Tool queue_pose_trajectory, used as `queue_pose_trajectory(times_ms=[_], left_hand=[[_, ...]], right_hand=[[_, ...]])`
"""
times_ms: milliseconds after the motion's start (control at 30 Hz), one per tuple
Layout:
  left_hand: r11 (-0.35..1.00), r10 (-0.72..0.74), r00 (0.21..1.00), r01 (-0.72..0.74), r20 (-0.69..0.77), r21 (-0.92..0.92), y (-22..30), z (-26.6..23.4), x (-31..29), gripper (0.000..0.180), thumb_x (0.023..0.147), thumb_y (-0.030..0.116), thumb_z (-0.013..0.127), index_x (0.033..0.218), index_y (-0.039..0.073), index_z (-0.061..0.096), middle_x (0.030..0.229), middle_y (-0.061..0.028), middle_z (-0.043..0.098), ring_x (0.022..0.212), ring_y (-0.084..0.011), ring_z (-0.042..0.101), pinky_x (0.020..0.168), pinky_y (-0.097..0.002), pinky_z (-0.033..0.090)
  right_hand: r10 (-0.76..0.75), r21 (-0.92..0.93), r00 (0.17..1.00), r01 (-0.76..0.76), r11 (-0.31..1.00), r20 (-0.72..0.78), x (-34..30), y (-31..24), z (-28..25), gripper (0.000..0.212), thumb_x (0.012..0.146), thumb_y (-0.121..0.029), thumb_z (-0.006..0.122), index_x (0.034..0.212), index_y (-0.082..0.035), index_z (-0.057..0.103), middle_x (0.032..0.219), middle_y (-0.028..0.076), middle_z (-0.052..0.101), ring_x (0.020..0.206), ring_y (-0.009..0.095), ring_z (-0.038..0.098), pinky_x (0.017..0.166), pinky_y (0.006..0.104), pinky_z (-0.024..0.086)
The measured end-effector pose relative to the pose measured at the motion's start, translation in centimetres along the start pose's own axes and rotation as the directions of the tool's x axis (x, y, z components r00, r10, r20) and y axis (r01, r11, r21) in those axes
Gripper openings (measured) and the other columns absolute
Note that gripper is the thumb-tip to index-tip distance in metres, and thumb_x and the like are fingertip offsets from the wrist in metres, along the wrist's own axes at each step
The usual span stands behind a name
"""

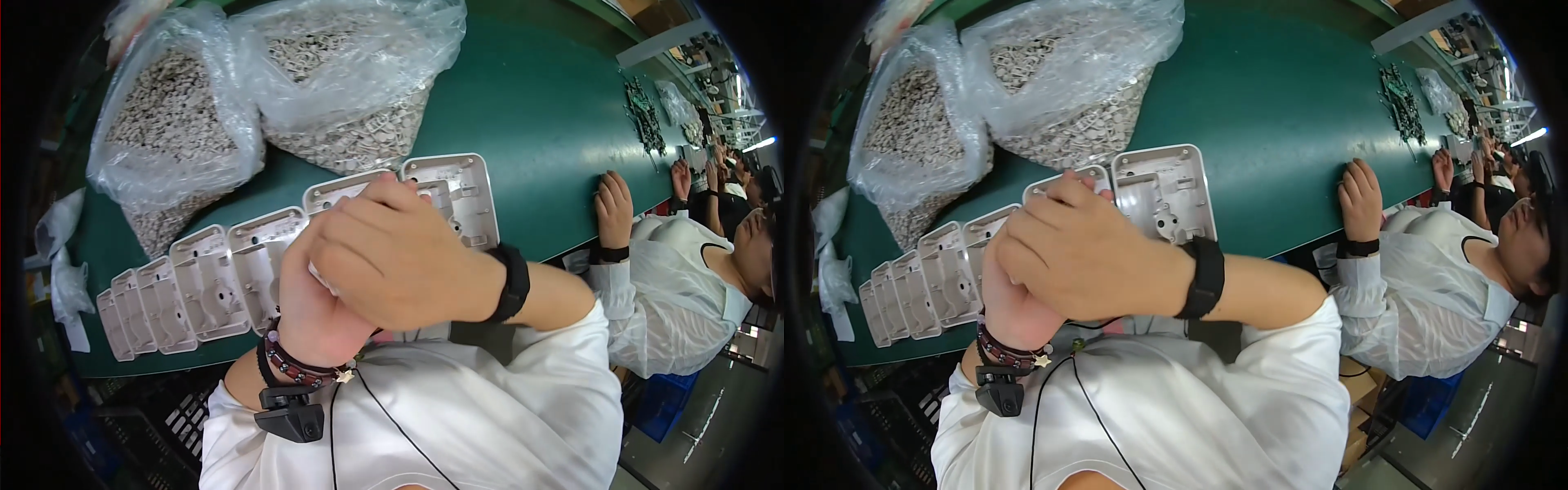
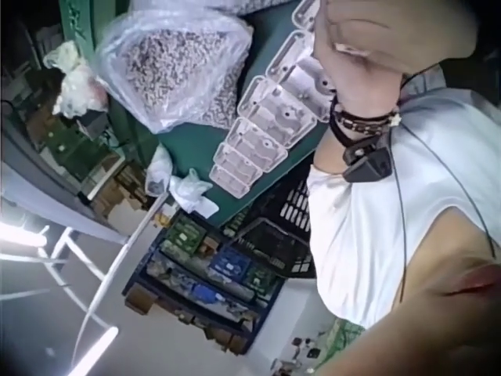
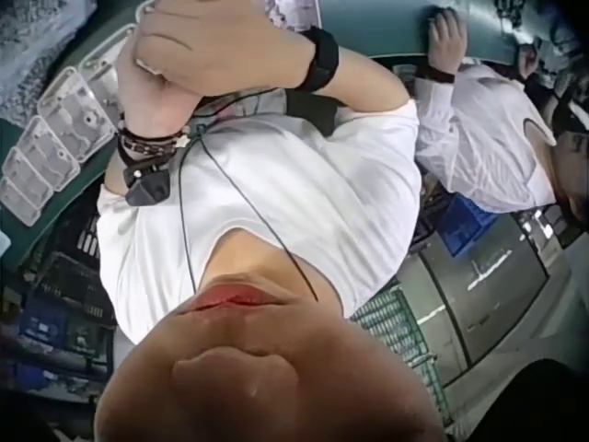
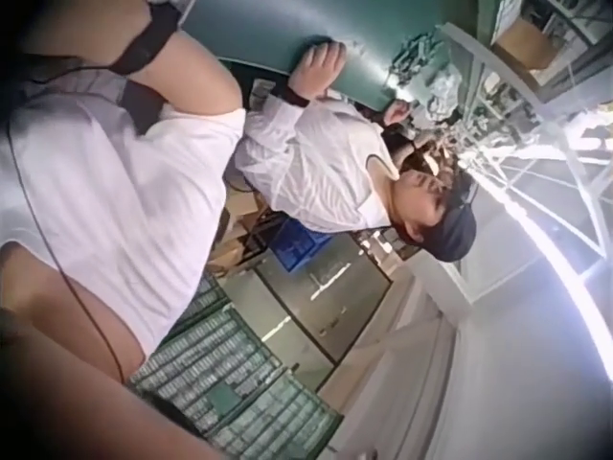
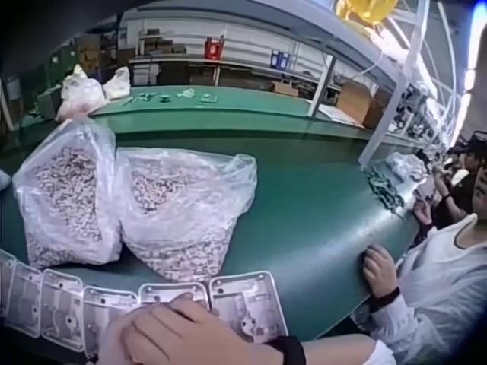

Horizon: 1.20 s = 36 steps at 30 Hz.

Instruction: The person removes plastic housings from a crate, places them on the table, and retrieves small plastic components from bags. They then insert these components into the housings by hand before returning the housings to the crate.

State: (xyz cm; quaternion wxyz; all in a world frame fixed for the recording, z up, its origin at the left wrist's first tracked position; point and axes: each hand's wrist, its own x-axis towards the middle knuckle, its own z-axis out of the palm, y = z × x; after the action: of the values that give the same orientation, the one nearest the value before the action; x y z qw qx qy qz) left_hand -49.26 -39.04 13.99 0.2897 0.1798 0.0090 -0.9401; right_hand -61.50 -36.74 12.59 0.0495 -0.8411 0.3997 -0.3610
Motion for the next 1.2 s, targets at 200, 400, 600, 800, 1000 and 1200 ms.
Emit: queue_pose_trajectory(times_ms=[200,400,600,800,1000,1200], left_hand=[[0.998,0.026,0.996,-0.030,-0.080,-0.048,-1.5,-1.4,1.7,0.033,0.094,0.027,0.038,0.118,0.008,0.052,0.107,-0.0033,0.057,0.097,-0.0141,0.056,0.086,-0.0280,0.044],[0.997,-0.045,0.998,0.048,0.052,-0.068,-2.1,-3.6,2.8,0.030,0.094,0.028,0.042,0.114,0.007,0.053,0.100,-0.0029,0.058,0.092,-0.0134,0.055,0.081,-0.0262,0.043],[0.319,0.081,0.925,-0.377,0.371,0.870,-2.5,-1.2,1.7,0.025,0.095,0.026,0.047,0.105,0.004,0.053,0.078,0.0005,0.055,0.069,-0.0125,0.053,0.065,-0.0231,0.042],[0.259,-0.135,0.951,-0.236,0.277,0.937,-0.8,-0.9,2.2,0.023,0.096,0.023,0.045,0.100,0.002,0.054,0.071,-0.0001,0.051,0.061,-0.0109,0.048,0.057,-0.0236,0.039],[0.613,-0.636,0.771,0.520,-0.019,0.595,0.5,-1.1,2.8,0.027,0.097,0.026,0.043,0.096,0.003,0.057,0.065,-0.0036,0.046,0.058,-0.0099,0.044,0.055,-0.0242,0.038],[-0.023,-0.359,0.917,-0.196,0.175,0.980,-0.3,-1.0,3.2,0.025,0.089,0.026,0.053,0.105,0.007,0.058,0.064,-0.0039,0.049,0.054,-0.0145,0.050,0.050,-0.0277,0.041]], right_hand=[[0.068,-0.231,0.982,-0.108,0.967,-0.176,-1.8,0.1,-1.2,0.020,0.065,-0.018,0.060,0.080,-0.005,0.061,0.088,0.007,0.058,0.081,0.022,0.057,0.083,0.0450,0.039],[0.148,-0.093,0.974,-0.165,0.982,-0.170,-1.8,1.8,-5.2,0.022,0.066,-0.014,0.060,0.084,-0.004,0.066,0.088,0.009,0.057,0.079,0.023,0.056,0.087,0.0405,0.036],[0.282,0.391,0.958,-0.243,0.888,-0.046,-3.8,2.5,-7.2,0.027,0.072,-0.010,0.059,0.097,-0.003,0.069,0.090,0.014,0.054,0.076,0.022,0.053,0.083,0.0347,0.036],[0.451,0.562,0.884,-0.312,0.766,-0.124,-6.3,2.3,-4.7,0.021,0.074,-0.011,0.062,0.092,-0.001,0.068,0.091,0.013,0.054,0.079,0.022,0.052,0.079,0.0331,0.038],[0.161,0.569,0.986,-0.113,0.815,-0.034,-7.2,4.4,-5.5,0.016,0.070,-0.013,0.068,0.077,0.000,0.063,0.082,0.008,0.058,0.070,0.020,0.056,0.067,0.0308,0.045],[-0.176,0.340,0.984,0.174,0.924,-0.027,-4.8,9.1,-7.5,0.010,0.068,-0.009,0.068,0.074,-0.003,0.062,0.078,0.005,0.061,0.063,0.018,0.057,0.056,0.0281,0.045]])
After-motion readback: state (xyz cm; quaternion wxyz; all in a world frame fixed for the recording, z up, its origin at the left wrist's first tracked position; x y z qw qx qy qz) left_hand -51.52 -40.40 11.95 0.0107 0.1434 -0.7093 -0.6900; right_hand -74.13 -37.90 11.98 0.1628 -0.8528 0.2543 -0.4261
